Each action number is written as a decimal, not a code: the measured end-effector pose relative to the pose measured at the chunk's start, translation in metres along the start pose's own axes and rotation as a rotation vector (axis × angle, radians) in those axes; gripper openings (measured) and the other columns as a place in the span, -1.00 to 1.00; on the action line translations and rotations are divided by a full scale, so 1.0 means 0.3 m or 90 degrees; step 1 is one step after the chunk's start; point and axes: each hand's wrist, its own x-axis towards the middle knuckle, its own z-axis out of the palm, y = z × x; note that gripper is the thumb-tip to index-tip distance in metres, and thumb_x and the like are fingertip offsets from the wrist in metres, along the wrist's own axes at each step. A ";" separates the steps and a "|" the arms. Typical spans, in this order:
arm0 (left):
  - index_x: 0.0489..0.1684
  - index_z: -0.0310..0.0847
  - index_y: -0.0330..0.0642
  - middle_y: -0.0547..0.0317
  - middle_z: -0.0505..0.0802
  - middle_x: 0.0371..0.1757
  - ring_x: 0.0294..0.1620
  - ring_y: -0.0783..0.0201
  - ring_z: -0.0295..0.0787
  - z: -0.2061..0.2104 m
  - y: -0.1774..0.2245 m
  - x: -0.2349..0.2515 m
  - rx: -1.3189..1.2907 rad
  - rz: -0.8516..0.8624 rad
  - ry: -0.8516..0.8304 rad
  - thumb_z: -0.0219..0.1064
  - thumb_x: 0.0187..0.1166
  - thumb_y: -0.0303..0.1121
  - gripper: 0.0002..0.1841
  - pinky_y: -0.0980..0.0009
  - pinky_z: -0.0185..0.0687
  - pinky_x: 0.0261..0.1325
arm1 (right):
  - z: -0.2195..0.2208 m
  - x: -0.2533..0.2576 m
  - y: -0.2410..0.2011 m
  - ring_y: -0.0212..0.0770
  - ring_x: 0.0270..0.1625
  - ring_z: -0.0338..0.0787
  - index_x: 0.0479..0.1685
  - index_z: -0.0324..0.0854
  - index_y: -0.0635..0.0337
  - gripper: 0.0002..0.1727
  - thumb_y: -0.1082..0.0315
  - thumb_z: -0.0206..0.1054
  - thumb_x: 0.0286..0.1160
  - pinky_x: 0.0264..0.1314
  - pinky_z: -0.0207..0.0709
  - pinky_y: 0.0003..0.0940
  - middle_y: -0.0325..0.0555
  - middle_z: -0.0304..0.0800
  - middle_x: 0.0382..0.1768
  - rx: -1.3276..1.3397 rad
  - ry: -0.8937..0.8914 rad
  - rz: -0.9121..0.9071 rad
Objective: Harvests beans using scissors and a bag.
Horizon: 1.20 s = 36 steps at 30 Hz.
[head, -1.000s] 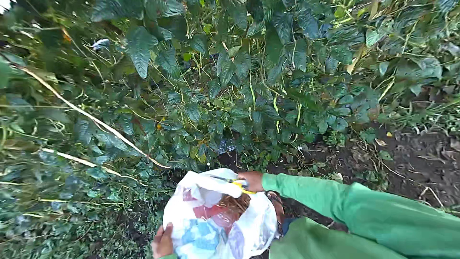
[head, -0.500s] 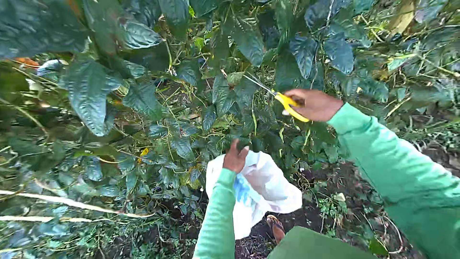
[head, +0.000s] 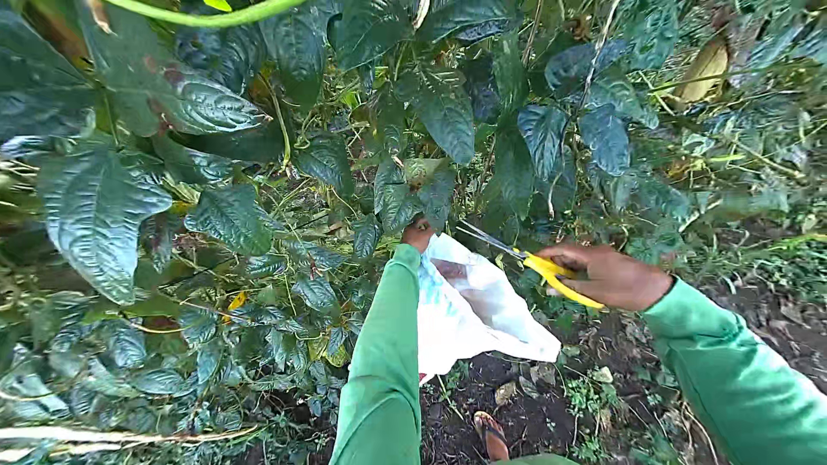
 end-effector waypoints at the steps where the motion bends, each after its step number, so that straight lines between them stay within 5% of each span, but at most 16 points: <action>1: 0.42 0.62 -0.30 -0.27 0.77 0.35 0.44 -0.12 0.68 0.000 -0.004 -0.017 0.002 0.016 -0.019 0.21 0.78 -0.20 -0.58 -0.11 0.45 0.57 | 0.001 0.006 -0.012 -0.07 -0.09 0.83 0.46 0.58 0.19 -0.41 0.22 0.53 0.42 0.11 0.71 0.03 0.04 0.84 -0.08 0.000 -0.001 0.007; 7: 0.00 0.75 -0.36 -0.11 0.84 -0.17 -0.08 0.07 0.78 -0.073 -0.108 -0.321 0.013 0.090 0.000 0.15 0.80 -0.13 -0.58 0.01 0.64 0.17 | -0.001 0.069 -0.136 -0.04 -0.13 0.81 0.44 0.59 0.17 -0.47 0.18 0.49 0.51 0.06 0.69 0.08 0.06 0.82 -0.10 -0.037 0.000 0.020; 14: -0.09 0.76 -0.27 0.18 0.73 -0.41 -0.39 0.37 0.62 -0.215 -0.213 -0.606 -0.009 0.143 0.115 0.21 0.75 -0.16 -0.67 0.32 0.59 -0.17 | 0.053 0.226 -0.289 -0.10 -0.22 0.83 0.36 0.59 0.26 -0.55 0.29 0.47 0.54 -0.04 0.76 -0.04 0.04 0.81 -0.19 0.019 -0.009 -0.061; 16: -0.10 0.76 -0.29 0.19 0.72 -0.43 -0.40 0.40 0.60 -0.241 -0.212 -0.646 -0.013 0.164 0.122 0.22 0.75 -0.18 -0.67 0.35 0.58 -0.19 | 0.069 0.236 -0.337 -0.19 -0.31 0.78 0.38 0.55 0.29 -0.57 0.37 0.41 0.57 -0.17 0.74 -0.20 0.01 0.77 -0.21 0.064 0.002 -0.074; 29: -0.19 0.76 -0.27 0.28 0.69 -0.51 -0.49 0.47 0.55 -0.314 -0.239 -0.722 -0.023 0.231 0.128 0.23 0.74 -0.20 -0.69 0.43 0.53 -0.29 | 0.041 0.302 -0.494 -0.18 -0.51 0.73 0.26 0.60 0.27 -0.70 0.39 0.37 0.64 -0.45 0.68 -0.24 0.03 0.79 -0.33 0.045 0.054 -0.030; 32: -0.26 0.73 -0.25 0.33 0.65 -0.53 -0.51 0.51 0.52 -0.333 -0.274 -0.752 -0.054 0.236 0.132 0.23 0.74 -0.21 -0.70 0.48 0.50 -0.31 | 0.115 0.260 -0.498 -0.25 -0.56 0.72 0.31 0.54 0.28 -0.68 0.46 0.33 0.63 -0.55 0.66 -0.34 -0.02 0.77 -0.36 0.129 0.092 -0.014; 36: -0.25 0.71 -0.24 0.34 0.64 -0.52 -0.50 0.50 0.52 -0.377 -0.293 -0.816 -0.047 0.212 0.136 0.20 0.75 -0.19 -0.69 0.46 0.51 -0.30 | 0.347 0.188 -0.469 -0.23 -0.43 0.76 0.49 0.38 0.24 -0.53 0.48 0.23 0.59 -0.40 0.72 -0.30 -0.06 0.78 -0.25 0.334 0.038 -0.040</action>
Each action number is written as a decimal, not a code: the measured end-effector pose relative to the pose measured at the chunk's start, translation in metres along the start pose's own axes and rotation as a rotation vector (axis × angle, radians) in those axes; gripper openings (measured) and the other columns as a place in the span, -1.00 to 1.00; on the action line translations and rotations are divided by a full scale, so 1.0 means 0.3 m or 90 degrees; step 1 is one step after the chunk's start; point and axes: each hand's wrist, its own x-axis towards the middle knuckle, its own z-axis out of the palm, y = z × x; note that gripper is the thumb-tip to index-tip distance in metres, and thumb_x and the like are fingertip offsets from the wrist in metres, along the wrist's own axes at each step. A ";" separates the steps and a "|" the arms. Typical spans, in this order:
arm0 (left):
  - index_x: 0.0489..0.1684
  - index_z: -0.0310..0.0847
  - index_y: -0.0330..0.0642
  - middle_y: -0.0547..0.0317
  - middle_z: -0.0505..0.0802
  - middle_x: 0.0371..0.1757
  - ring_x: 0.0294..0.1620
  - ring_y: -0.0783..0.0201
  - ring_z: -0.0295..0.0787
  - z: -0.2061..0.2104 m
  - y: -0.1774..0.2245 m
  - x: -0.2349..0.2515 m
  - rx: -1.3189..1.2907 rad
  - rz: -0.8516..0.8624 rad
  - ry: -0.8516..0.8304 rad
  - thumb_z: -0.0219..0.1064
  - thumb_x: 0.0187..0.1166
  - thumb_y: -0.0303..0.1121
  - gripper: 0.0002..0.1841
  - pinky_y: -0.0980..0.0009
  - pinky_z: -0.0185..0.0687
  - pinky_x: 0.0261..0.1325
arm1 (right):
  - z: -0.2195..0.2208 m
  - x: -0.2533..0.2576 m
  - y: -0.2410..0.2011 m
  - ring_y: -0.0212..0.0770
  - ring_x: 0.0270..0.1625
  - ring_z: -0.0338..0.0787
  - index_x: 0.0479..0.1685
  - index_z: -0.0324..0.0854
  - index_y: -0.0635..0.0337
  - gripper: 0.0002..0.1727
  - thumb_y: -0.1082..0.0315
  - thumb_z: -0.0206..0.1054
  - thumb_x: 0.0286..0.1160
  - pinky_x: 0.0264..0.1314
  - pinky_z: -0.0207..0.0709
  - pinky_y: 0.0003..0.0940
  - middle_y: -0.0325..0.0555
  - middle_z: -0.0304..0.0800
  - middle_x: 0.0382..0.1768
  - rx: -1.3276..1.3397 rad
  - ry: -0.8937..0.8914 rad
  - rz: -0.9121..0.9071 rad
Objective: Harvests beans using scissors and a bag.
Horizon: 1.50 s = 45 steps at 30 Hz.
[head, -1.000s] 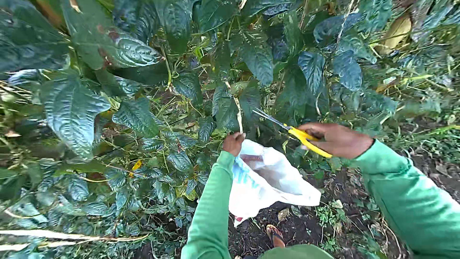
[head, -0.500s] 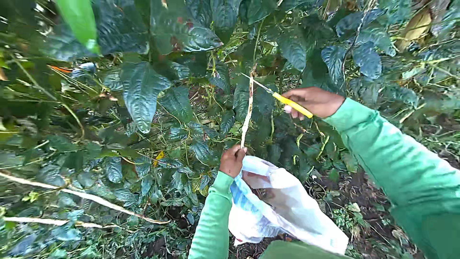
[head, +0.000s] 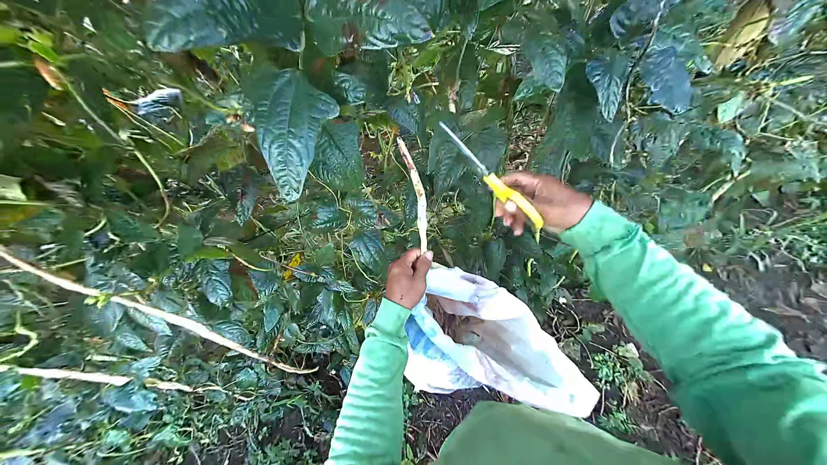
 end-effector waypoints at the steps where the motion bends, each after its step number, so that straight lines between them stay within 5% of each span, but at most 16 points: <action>1: -0.26 0.70 -0.25 0.33 0.63 -0.54 -0.50 0.50 0.51 -0.013 -0.002 -0.012 0.004 0.001 0.004 0.19 0.75 -0.20 -0.69 0.46 0.50 -0.31 | 0.047 -0.019 0.048 -0.26 -0.41 0.78 0.50 0.37 0.22 -0.51 0.44 0.26 0.56 -0.38 0.73 -0.32 -0.10 0.79 -0.24 0.039 -0.014 -0.007; 7: -0.25 0.68 -0.24 0.31 0.61 -0.53 -0.50 0.47 0.50 -0.110 -0.009 -0.096 0.056 -0.015 -0.018 0.17 0.76 -0.16 -0.67 0.41 0.49 -0.30 | 0.245 -0.180 0.174 -0.38 -0.38 0.79 0.41 0.40 0.24 -0.27 0.07 0.54 0.27 -0.34 0.73 -0.42 -0.31 0.79 -0.26 0.109 -0.057 -0.006; 12: -0.17 0.71 -0.27 0.15 0.69 -0.50 -0.44 0.26 0.62 -0.159 -0.002 -0.173 0.171 -0.002 -0.085 0.12 0.78 -0.12 -0.62 0.20 0.57 -0.23 | 0.280 -0.283 0.136 -0.44 -0.36 0.73 0.47 0.40 0.28 -0.39 0.28 0.42 0.42 -0.31 0.68 -0.49 -0.25 0.76 -0.21 -0.029 -0.066 0.003; 22: -0.22 0.74 -0.29 -0.04 0.81 -0.47 -0.40 -0.01 0.80 -0.181 -0.015 -0.336 0.280 0.160 -0.111 0.14 0.73 -0.17 -0.64 -0.03 0.70 -0.23 | 0.407 -0.560 0.167 -0.49 -0.48 0.70 0.37 0.49 0.24 -0.52 0.29 0.40 0.49 -0.45 0.63 -0.56 -0.30 0.76 -0.32 -0.006 0.055 0.094; 37: 0.01 0.80 -0.25 -0.02 0.86 -0.38 -0.38 0.07 0.82 0.009 0.057 -0.486 0.207 0.157 -0.178 0.15 0.72 -0.23 -0.67 0.03 0.73 -0.19 | 0.373 -0.867 0.276 -0.48 -0.57 0.71 0.26 0.54 0.22 -0.59 0.34 0.41 0.45 -0.56 0.63 -0.57 -0.38 0.77 -0.45 0.118 0.145 0.094; 41: 0.06 0.80 -0.23 0.05 0.85 -0.38 -0.37 0.21 0.78 0.148 0.132 -0.528 0.152 0.137 -0.222 0.16 0.76 -0.18 -0.66 0.17 0.71 -0.16 | 0.318 -0.954 0.302 -0.36 -0.34 0.80 0.42 0.38 0.27 -0.34 0.22 0.50 0.34 -0.28 0.73 -0.41 -0.25 0.84 -0.21 0.164 0.194 0.041; 45: 0.17 0.78 -0.27 -0.03 0.93 -0.11 -0.05 0.17 0.90 0.303 0.202 -0.577 0.102 0.164 -0.293 0.16 0.79 -0.23 -0.65 0.10 0.75 0.17 | 0.296 -1.020 0.264 -0.37 -0.22 0.86 0.48 0.36 0.36 -0.38 0.48 0.44 0.37 -0.09 0.78 -0.38 -0.16 0.90 -0.10 0.111 0.307 -0.048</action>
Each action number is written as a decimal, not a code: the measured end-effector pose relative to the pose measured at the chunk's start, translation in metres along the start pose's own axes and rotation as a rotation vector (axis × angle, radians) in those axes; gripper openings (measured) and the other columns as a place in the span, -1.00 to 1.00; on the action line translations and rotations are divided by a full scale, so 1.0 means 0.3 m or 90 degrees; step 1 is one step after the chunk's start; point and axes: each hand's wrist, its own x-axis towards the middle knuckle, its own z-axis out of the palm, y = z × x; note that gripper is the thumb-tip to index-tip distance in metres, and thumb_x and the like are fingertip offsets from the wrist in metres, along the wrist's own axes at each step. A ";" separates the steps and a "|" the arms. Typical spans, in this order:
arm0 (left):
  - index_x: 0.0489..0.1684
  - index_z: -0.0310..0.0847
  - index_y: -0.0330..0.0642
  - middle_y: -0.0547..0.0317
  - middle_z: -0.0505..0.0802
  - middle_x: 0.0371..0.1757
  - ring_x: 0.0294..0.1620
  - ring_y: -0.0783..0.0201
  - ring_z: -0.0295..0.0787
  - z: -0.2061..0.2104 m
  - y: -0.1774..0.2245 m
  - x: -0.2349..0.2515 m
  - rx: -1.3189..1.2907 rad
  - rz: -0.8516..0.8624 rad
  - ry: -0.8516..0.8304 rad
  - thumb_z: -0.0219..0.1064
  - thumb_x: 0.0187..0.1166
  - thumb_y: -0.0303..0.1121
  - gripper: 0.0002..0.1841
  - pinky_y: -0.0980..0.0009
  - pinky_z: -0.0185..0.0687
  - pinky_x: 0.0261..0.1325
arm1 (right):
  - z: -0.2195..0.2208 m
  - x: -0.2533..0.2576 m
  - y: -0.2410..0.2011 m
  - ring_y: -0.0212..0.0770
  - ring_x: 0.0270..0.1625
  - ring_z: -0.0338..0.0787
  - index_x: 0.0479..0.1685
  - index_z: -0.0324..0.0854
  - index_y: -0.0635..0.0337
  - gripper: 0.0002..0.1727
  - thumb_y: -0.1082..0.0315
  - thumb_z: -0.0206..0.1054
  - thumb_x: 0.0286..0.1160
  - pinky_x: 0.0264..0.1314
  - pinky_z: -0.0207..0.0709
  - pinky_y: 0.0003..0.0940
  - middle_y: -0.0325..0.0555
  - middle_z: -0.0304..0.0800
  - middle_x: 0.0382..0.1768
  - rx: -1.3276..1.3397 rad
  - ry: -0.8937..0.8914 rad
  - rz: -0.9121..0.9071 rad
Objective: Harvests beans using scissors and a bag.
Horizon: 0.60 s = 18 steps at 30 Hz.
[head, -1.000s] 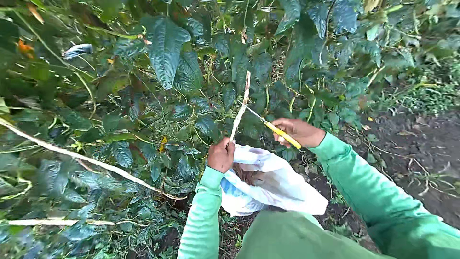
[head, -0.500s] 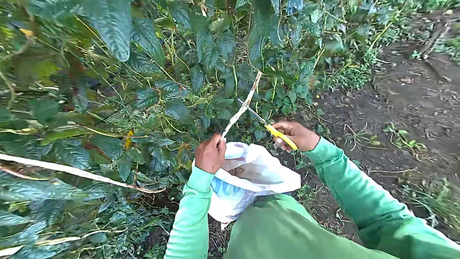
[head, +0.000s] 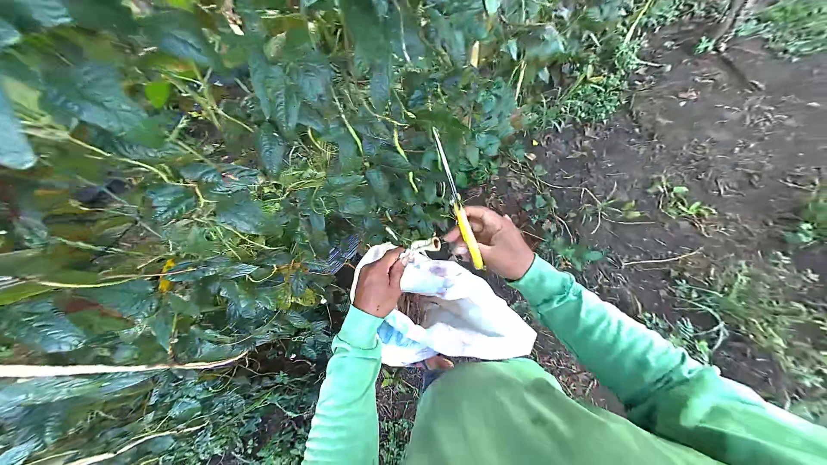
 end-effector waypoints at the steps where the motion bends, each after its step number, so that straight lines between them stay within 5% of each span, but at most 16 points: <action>1: 0.16 0.79 -0.28 -0.04 0.93 -0.10 -0.04 0.17 0.90 0.036 0.026 0.010 -0.006 0.005 -0.010 0.15 0.79 -0.25 -0.66 0.11 0.75 0.18 | -0.011 -0.008 -0.022 -0.35 -0.20 0.87 0.50 0.36 0.36 -0.37 0.52 0.43 0.36 -0.06 0.78 -0.37 -0.13 0.91 -0.08 -0.005 0.013 -0.015; 7: 0.03 0.78 -0.27 0.03 0.87 -0.29 -0.25 0.23 0.81 0.196 0.194 0.033 0.009 -0.021 -0.034 0.13 0.80 -0.19 -0.65 0.17 0.71 -0.02 | -0.159 -0.086 -0.058 -0.20 -0.11 0.90 0.53 0.43 0.30 -0.30 0.61 0.47 0.26 -0.01 0.82 -0.21 0.00 0.89 0.02 -0.040 0.009 -0.097; 13: -0.10 0.73 -0.29 0.09 0.74 -0.47 -0.41 0.22 0.69 0.255 0.413 0.034 0.071 -0.108 0.042 0.11 0.79 -0.19 -0.65 0.16 0.63 -0.18 | -0.442 -0.355 0.037 -0.33 -0.17 0.83 0.48 0.43 0.38 -0.31 0.16 0.47 0.39 -0.05 0.75 -0.32 -0.07 0.86 -0.07 -0.152 -0.065 0.049; 18: -0.12 0.72 -0.26 0.05 0.74 -0.49 -0.40 0.13 0.72 0.314 0.532 0.019 0.101 -0.115 0.027 0.11 0.78 -0.20 -0.66 0.07 0.64 -0.19 | -0.499 -0.507 0.033 -0.46 -0.20 0.80 0.48 0.42 0.35 -0.28 0.16 0.54 0.36 -0.08 0.72 -0.47 -0.19 0.85 -0.08 -0.098 -0.119 0.079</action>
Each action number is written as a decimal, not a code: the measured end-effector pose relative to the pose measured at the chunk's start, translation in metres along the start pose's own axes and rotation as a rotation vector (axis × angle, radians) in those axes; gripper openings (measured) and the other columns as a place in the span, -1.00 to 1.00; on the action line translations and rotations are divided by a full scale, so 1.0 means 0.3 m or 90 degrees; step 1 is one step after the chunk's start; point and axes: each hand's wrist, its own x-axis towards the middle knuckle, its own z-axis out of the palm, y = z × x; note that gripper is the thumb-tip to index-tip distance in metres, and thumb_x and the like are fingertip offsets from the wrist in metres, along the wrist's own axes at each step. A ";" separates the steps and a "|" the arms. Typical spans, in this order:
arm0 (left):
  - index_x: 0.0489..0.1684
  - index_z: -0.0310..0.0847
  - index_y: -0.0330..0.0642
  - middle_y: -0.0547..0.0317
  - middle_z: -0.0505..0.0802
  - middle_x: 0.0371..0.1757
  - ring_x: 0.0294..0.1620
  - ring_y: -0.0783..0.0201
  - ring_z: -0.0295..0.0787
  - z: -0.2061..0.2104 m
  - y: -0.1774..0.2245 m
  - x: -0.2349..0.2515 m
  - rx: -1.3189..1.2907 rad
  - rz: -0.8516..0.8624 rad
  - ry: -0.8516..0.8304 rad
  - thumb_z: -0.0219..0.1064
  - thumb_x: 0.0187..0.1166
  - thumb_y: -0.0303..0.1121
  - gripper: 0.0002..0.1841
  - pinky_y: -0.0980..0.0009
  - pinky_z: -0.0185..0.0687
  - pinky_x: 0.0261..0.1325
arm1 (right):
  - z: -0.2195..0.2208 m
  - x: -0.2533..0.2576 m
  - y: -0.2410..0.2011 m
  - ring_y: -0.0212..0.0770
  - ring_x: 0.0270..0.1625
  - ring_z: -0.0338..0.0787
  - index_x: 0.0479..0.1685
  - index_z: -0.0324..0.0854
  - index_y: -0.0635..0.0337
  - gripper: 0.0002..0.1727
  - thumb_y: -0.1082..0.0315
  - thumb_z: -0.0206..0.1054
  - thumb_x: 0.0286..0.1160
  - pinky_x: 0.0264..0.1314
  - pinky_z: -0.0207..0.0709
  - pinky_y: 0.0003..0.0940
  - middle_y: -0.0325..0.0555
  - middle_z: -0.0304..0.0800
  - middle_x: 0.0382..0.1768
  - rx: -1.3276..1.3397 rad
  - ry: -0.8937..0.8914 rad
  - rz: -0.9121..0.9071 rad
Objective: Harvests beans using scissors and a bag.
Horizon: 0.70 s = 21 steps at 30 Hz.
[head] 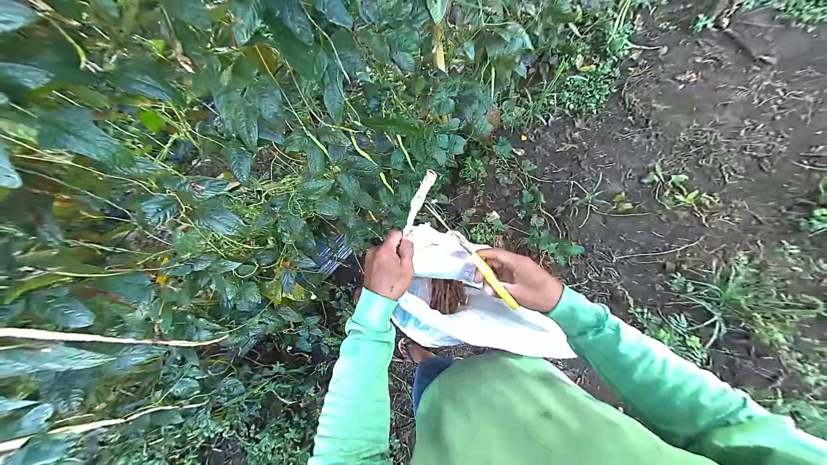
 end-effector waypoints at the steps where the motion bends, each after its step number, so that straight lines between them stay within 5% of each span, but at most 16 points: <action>1: -0.13 0.71 -0.27 0.04 0.74 -0.49 -0.40 0.12 0.73 0.010 0.021 -0.011 0.004 0.007 -0.009 0.10 0.78 -0.20 -0.66 0.07 0.64 -0.18 | -0.008 -0.002 -0.005 -0.46 -0.19 0.80 0.48 0.43 0.36 -0.28 0.16 0.54 0.36 -0.06 0.73 -0.47 -0.19 0.85 -0.08 -0.002 -0.004 -0.010; 10: -0.22 0.69 -0.24 0.10 0.69 -0.54 -0.45 0.14 0.68 0.043 0.088 -0.111 0.010 0.059 -0.038 0.11 0.78 -0.14 -0.63 0.10 0.60 -0.25 | -0.060 -0.054 -0.013 -0.44 -0.29 0.81 0.37 0.53 0.30 -0.46 0.21 0.48 0.47 -0.13 0.75 -0.45 -0.19 0.84 -0.22 -0.019 -0.038 -0.010; 14: -0.35 0.69 -0.29 0.07 0.68 -0.57 -0.46 0.13 0.67 0.053 0.066 -0.148 0.002 0.107 -0.027 0.05 0.81 -0.06 -0.51 0.07 0.58 -0.26 | -0.037 -0.113 -0.001 -0.46 -0.25 0.80 0.40 0.49 0.33 -0.37 0.20 0.51 0.37 -0.10 0.74 -0.46 -0.24 0.83 -0.19 0.013 -0.038 -0.025; 17: -0.39 0.71 -0.31 0.07 0.69 -0.59 -0.50 0.17 0.65 0.053 0.030 -0.193 -0.016 0.144 0.043 0.08 0.80 -0.12 -0.53 0.14 0.59 -0.29 | 0.017 -0.133 -0.001 -0.51 -0.23 0.77 0.42 0.39 0.35 -0.22 0.06 0.55 0.27 -0.15 0.70 -0.52 -0.33 0.80 -0.15 0.067 0.048 -0.080; 21: -0.40 0.72 -0.32 0.03 0.73 -0.57 -0.51 0.14 0.71 0.019 -0.019 -0.264 -0.005 0.183 0.108 0.11 0.78 -0.15 -0.55 0.12 0.64 -0.33 | 0.131 -0.072 -0.070 -0.34 -0.23 0.83 0.47 0.30 0.34 -0.23 0.22 0.54 0.27 -0.18 0.74 -0.35 -0.18 0.86 -0.04 0.180 0.249 -0.105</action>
